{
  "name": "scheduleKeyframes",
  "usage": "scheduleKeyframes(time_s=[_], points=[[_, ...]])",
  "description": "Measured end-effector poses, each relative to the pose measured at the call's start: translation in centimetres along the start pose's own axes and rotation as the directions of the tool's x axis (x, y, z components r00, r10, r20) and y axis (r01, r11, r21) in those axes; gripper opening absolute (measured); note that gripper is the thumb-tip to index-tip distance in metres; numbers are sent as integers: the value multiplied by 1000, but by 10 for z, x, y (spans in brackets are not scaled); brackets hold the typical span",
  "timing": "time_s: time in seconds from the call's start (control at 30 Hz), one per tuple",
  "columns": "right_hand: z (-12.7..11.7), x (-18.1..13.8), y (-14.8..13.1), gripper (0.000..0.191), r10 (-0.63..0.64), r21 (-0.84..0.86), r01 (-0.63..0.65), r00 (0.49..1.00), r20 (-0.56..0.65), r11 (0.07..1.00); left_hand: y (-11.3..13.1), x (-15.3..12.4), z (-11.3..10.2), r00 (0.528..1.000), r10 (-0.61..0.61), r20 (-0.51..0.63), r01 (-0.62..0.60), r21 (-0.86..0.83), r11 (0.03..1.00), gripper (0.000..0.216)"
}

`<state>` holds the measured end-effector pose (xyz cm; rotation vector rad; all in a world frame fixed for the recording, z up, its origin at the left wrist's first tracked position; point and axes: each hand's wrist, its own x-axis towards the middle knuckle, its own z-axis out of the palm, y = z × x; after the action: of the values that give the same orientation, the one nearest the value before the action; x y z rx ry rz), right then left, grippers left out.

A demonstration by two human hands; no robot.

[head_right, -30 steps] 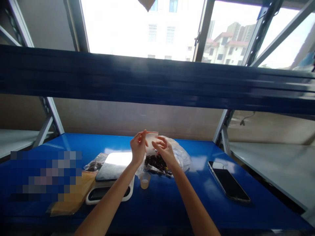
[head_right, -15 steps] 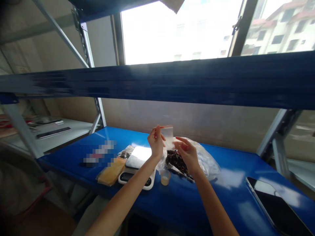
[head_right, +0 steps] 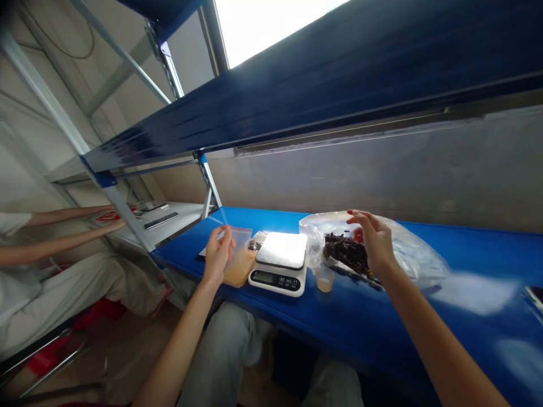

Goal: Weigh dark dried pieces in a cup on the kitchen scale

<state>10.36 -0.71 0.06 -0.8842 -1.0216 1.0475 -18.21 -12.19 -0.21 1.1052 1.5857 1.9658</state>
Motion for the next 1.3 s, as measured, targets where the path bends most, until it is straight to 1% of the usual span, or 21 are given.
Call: scheduleKeyframes(time_s=[0.13, 0.27, 0.4, 0.5, 0.57, 0.6, 0.67, 0.7, 0.77, 0.8, 0.83, 0.9, 0.97, 1.07, 1.3], points=[[1, -2, 0, 28, 10, -42, -9, 999, 38, 999, -21, 6, -20, 994, 67, 82, -85, 235, 968, 42], [-4, 3, 3, 28, 39, -11, -39, 999, 22, 999, -34, 12, -30, 988, 92, 126, -140, 463, 875, 39], [-9, 7, 7, 28, 53, 21, -53, 999, -2, 998, -46, 17, -34, 982, 113, 153, -180, 559, 810, 43], [-9, 7, 7, 28, 51, 18, -51, 999, 3, 999, -51, 20, -36, 964, 174, 202, -264, 632, 729, 42], [-8, 6, 5, 27, 51, 13, -51, 999, 12, 999, -48, 20, -38, 937, 251, 242, -349, 672, 653, 37], [-7, 5, 4, 27, 52, 14, -53, 998, 16, 999, -45, 20, -40, 915, 292, 277, -401, 682, 611, 35], [-7, 4, 0, 28, 59, 25, -59, 998, 31, 998, -39, 17, -43, 859, 325, 395, -511, 678, 528, 34], [-7, 3, -1, 28, 62, 31, -63, 997, 37, 998, -37, 15, -44, 830, 304, 468, -557, 666, 495, 35], [-7, 2, -4, 29, 67, 35, -69, 997, 46, 997, -36, 11, -46, 780, 220, 585, -612, 644, 459, 39], [-7, 2, -5, 29, 68, 32, -70, 996, 49, 997, -37, 9, -47, 764, 177, 620, -623, 639, 452, 41], [-7, 2, -5, 29, 68, 25, -70, 996, 52, 997, -40, 8, -47, 758, 148, 636, -624, 640, 448, 43], [-7, 1, -5, 31, 64, 9, -65, 996, 61, 998, -47, 5, -47, 763, 116, 636, -612, 653, 446, 46], [-6, 0, -5, 32, 60, -1, -60, 996, 73, 998, -53, 4, -47, 778, 86, 622, -588, 673, 449, 48], [-5, 0, -5, 33, 64, -3, -64, 995, 75, 998, -57, 3, -47, 795, 39, 606, -557, 702, 444, 48], [-5, 2, -4, 30, 75, 13, -76, 996, 54, 997, -50, 4, -50, 792, 98, 603, -591, 717, 369, 40]])
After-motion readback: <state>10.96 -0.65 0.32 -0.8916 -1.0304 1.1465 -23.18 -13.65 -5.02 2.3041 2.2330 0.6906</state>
